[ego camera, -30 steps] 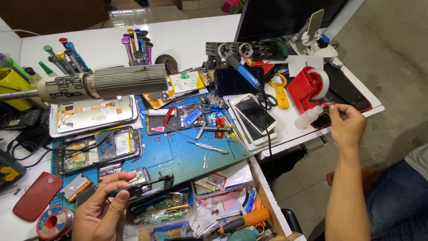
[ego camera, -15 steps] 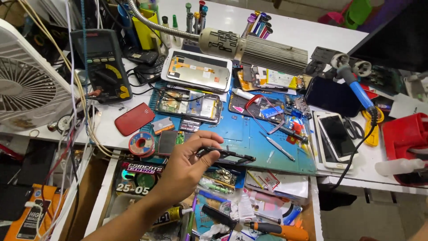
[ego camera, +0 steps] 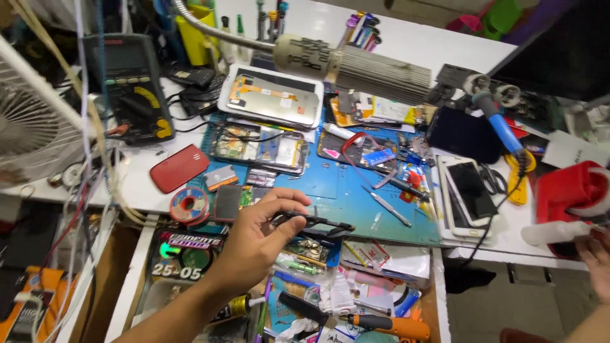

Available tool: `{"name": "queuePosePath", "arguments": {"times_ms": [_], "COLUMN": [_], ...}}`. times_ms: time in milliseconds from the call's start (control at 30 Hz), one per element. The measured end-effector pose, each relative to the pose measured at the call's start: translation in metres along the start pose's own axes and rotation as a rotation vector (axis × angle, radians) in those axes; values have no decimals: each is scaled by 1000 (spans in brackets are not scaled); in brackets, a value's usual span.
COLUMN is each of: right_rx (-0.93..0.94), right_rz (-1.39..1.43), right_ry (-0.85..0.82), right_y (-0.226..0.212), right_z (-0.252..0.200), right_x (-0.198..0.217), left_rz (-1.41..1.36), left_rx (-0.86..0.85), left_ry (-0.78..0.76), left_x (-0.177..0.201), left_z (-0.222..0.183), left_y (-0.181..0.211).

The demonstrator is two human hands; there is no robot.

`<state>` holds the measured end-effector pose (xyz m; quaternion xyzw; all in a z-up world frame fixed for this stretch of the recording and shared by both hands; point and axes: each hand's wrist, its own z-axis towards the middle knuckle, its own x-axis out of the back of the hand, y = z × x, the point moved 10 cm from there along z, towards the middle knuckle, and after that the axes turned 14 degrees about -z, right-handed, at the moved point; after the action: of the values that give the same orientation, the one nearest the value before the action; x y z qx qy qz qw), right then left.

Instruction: Reinserting and aligning a motherboard into a mobile phone chassis on a repair bench.

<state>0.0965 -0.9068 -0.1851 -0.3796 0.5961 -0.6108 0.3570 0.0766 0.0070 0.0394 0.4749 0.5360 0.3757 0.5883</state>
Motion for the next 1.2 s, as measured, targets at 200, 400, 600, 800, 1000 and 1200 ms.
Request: {"name": "queuePosePath", "arguments": {"times_ms": [200, 400, 600, 800, 1000, 1200], "right_rx": [-70, -60, 107, 123, 378, 314], "right_rz": [-36, -154, -514, -606, -508, -83], "right_ry": [305, 476, 610, 578, 737, -88], "right_y": [-105, -134, -177, -199, -181, -218], "right_z": [-131, -156, -172, -184, -200, -227], "right_x": [-134, -158, -178, -193, -149, -323], "left_rz": [43, 107, 96, 94, 93, -10], "left_rx": [-25, 4, 11, 19, -15, -19], "left_ry": [-5, 102, 93, 100, 26, -209], "left_x": [-1, 21, 35, 25, -3, -27], "left_z": [7, 7, 9, 8, 8, 3], "left_y": [-26, -59, -79, -71, -32, -14]}}
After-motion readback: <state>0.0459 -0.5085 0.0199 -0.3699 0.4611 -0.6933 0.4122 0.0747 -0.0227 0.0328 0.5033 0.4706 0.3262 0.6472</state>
